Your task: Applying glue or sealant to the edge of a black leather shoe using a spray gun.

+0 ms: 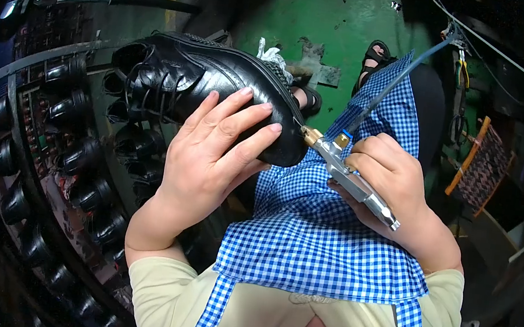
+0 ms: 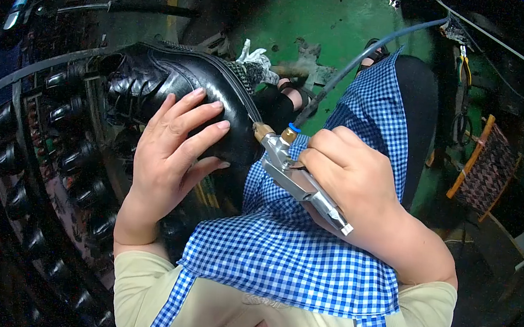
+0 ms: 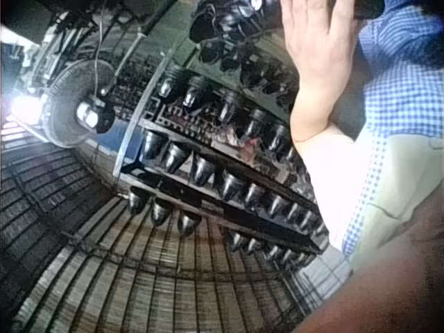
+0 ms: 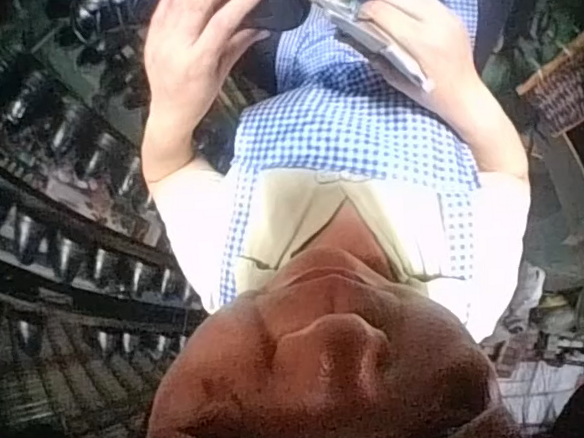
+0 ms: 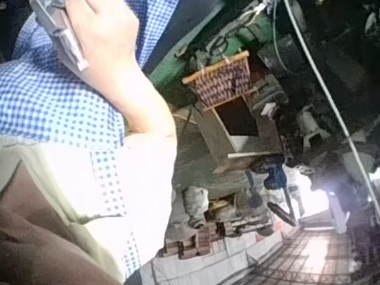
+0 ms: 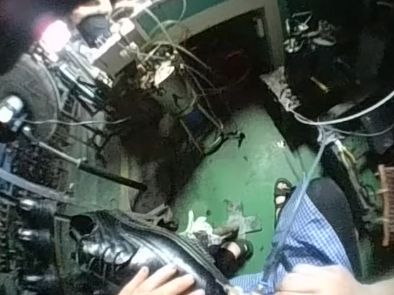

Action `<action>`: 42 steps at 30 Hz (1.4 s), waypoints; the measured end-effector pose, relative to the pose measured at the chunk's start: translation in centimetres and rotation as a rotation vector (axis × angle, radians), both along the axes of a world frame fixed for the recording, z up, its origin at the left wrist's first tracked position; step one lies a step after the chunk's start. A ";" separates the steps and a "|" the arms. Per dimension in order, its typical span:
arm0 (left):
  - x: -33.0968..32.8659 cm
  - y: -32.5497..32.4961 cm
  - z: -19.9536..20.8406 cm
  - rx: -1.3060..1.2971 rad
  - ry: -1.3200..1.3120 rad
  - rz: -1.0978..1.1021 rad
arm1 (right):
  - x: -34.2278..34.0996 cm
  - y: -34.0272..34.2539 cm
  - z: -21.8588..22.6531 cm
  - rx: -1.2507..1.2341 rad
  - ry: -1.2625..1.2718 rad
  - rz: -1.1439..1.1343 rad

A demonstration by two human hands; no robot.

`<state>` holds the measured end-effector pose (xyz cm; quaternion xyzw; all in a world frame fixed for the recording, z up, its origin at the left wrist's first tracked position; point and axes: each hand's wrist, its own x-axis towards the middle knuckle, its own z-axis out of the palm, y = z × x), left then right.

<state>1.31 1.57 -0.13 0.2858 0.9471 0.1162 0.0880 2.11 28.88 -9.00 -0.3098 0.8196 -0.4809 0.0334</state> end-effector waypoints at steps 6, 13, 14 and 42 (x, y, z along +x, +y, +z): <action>-1.0 0.7 -0.5 0.012 0.072 0.013 | 0.1 0.2 0.1 -0.016 0.083 -0.087; -1.9 1.8 -0.7 -0.016 0.144 0.068 | -0.3 0.3 -0.2 -0.010 0.121 -0.159; -2.1 2.0 -0.7 -0.012 0.150 0.072 | -0.3 0.3 -0.2 -0.007 0.128 -0.170; -9.2 3.9 -2.5 -0.320 0.417 0.215 | -6.2 -2.5 -1.3 -0.068 0.260 -0.337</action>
